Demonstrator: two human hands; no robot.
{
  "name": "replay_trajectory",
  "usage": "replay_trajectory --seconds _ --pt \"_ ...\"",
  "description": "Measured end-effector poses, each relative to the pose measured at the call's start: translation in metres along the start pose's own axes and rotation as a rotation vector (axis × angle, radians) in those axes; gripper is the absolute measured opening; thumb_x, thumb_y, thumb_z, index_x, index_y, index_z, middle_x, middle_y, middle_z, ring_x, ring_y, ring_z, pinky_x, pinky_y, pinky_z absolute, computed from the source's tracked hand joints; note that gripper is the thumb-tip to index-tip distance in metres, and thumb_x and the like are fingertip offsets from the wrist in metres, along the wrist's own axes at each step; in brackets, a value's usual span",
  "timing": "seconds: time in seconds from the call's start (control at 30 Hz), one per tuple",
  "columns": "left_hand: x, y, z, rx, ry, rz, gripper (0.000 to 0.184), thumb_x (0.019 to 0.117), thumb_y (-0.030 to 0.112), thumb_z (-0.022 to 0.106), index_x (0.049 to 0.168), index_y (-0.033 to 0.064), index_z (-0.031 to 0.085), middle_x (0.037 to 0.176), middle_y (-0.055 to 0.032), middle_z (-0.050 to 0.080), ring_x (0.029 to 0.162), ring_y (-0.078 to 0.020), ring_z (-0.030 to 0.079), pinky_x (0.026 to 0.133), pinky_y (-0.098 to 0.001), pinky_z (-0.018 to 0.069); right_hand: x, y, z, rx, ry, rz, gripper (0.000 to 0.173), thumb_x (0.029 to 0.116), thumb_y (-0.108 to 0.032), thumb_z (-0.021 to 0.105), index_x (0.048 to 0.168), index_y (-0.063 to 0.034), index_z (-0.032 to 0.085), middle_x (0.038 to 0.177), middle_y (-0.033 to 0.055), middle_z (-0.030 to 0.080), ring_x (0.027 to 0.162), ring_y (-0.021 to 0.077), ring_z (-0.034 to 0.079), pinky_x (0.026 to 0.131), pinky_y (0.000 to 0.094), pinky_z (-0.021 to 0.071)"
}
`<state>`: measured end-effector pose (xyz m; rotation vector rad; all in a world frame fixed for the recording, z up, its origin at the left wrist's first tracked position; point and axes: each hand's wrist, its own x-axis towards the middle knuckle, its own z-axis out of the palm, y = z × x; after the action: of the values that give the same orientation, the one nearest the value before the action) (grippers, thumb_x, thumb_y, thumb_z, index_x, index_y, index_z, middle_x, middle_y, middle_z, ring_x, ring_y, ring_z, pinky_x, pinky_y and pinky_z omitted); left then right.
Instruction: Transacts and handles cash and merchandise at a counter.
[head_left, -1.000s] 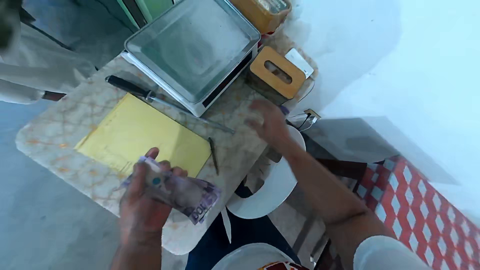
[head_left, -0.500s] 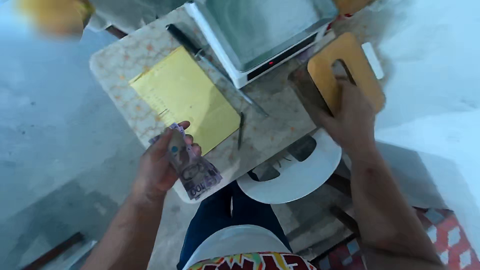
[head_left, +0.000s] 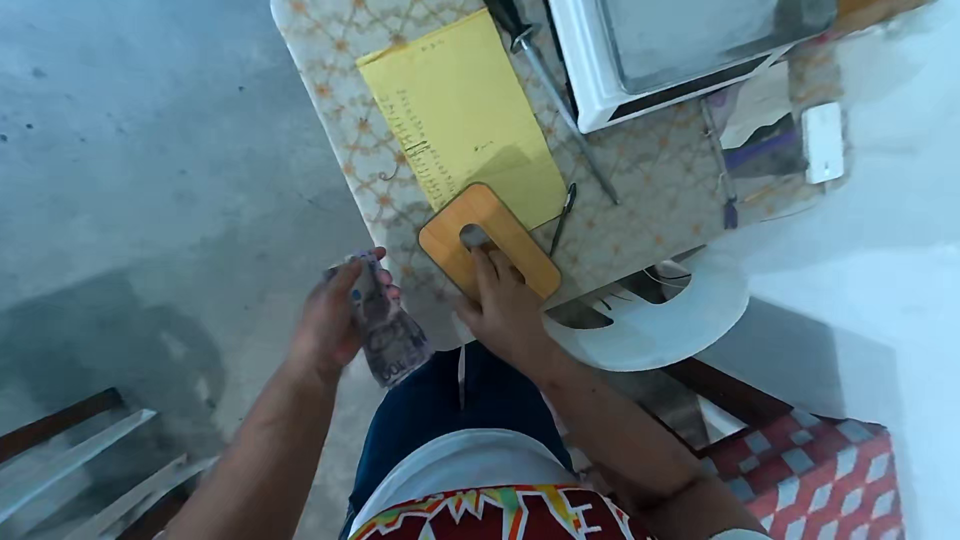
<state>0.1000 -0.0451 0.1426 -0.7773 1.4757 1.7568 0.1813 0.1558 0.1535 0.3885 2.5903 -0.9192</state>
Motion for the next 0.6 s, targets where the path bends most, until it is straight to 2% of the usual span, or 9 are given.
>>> replay_trajectory --seconds 0.07,0.1,0.13,0.2,0.3,0.43,0.6 --pt "0.003 -0.013 -0.003 0.007 -0.078 -0.027 0.042 0.1125 0.031 0.029 0.136 0.0097 0.056 0.087 -0.0063 0.066 0.073 -0.0169 0.068 0.068 -0.0337 0.0605 0.009 -0.009 -0.008 0.02 -0.127 0.082 0.063 0.098 -0.025 0.066 0.151 -0.0004 0.044 0.139 0.0251 0.056 0.113 0.0394 0.065 0.089 0.0546 0.056" --pt "0.003 -0.018 -0.002 0.015 -0.111 -0.044 0.041 0.1126 0.03 0.03 0.136 0.009 0.055 0.089 -0.0073 0.067 0.075 -0.0176 0.069 0.07 -0.0342 0.0607 0.011 -0.011 -0.006 0.011 -0.11 0.095 0.061 0.0971 -0.023 0.067 0.149 0.0011 0.046 0.136 0.0254 0.058 0.114 0.0398 0.065 0.09 0.055 0.0558" --pt "0.003 -0.022 0.001 0.022 -0.134 -0.068 0.04 0.1126 0.03 0.031 0.136 0.0087 0.056 0.09 -0.0079 0.067 0.076 -0.0179 0.069 0.071 -0.0345 0.0606 0.011 -0.01 0.001 -0.019 -0.042 0.085 0.059 0.0949 -0.022 0.069 0.144 0.0031 0.049 0.131 0.0259 0.06 0.11 0.0402 0.067 0.086 0.0555 0.0566" --pt "0.002 -0.028 0.006 0.009 -0.183 -0.113 0.039 0.1123 0.029 0.033 0.136 0.0089 0.057 0.092 -0.009 0.068 0.077 -0.0187 0.069 0.073 -0.0352 0.0605 0.01 -0.006 0.019 -0.13 0.152 0.032 0.057 0.0896 -0.022 0.073 0.135 0.006 0.054 0.118 0.0258 0.066 0.093 0.0403 0.071 0.071 0.055 0.0587" --pt "0.001 -0.031 0.007 -0.002 -0.245 -0.126 0.038 0.1124 0.028 0.034 0.135 0.008 0.059 0.09 -0.009 0.068 0.076 -0.0186 0.068 0.073 -0.035 0.0606 0.012 -0.003 0.034 -0.238 0.312 0.009 0.057 0.0852 -0.023 0.077 0.128 0.0076 0.057 0.107 0.0252 0.069 0.082 0.0408 0.072 0.062 0.0543 0.0579" --pt "0.005 -0.028 0.002 0.031 -0.25 -0.15 0.04 0.1123 0.03 0.034 0.136 0.0088 0.059 0.092 -0.011 0.069 0.077 -0.0207 0.07 0.073 -0.0368 0.0612 0.014 -0.014 0.03 -0.245 0.262 0.165 0.056 0.0853 -0.027 0.08 0.124 0.0051 0.055 0.102 0.0239 0.068 0.083 0.0406 0.071 0.063 0.0544 0.0573" --pt "0.006 -0.028 0.002 0.077 -0.24 -0.111 0.037 0.1121 0.026 0.036 0.137 0.0098 0.058 0.093 -0.0102 0.069 0.077 -0.0205 0.07 0.072 -0.0365 0.0614 0.019 -0.024 0.019 -0.245 0.131 0.327 0.061 0.0897 -0.036 0.078 0.128 0.0021 0.05 0.099 0.0205 0.069 0.087 0.0385 0.072 0.068 0.0536 0.0579"
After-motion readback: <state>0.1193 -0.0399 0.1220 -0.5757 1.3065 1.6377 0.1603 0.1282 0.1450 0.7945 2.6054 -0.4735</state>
